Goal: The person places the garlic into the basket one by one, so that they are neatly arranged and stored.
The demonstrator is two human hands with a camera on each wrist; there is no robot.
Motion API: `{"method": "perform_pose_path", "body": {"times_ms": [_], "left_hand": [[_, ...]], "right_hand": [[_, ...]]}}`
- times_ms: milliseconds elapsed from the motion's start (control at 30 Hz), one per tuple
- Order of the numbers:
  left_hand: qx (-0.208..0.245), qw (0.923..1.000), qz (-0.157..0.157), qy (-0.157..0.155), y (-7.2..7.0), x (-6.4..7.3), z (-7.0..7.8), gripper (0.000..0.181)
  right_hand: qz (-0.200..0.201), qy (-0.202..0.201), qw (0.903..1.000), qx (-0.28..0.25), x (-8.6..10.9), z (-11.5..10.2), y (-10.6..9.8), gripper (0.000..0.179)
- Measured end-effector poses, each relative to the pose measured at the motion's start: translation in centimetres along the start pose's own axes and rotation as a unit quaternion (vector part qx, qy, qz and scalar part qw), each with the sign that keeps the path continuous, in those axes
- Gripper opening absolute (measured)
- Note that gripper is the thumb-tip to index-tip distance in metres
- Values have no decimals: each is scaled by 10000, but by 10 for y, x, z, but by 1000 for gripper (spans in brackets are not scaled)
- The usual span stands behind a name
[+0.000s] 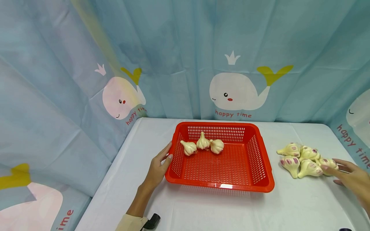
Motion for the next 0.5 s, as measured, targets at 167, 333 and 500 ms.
{"method": "perform_pose_path", "body": {"times_ms": [167,333,500], "left_hand": [[-25,10000,10,-2,0,0,0,55],[-57,10000,3,12,0,0,1,55],[-75,10000,3,-12,0,0,1,55]], "right_hand": [[39,-27,9999,120,0,-2,0,98],[14,-72,9999,101,1,-3,0,96],[-24,-112,9999,66,2,-3,0,95]]}}
Point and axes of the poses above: each hand's wrist, its own x-axis away from the middle knuckle, its own y-axis out of the palm, z = x × y, the point moved 9 cm from there along -x, towards the middle knuckle, and after that the axes turned 2 degrees about y, right-handed, at the moved point
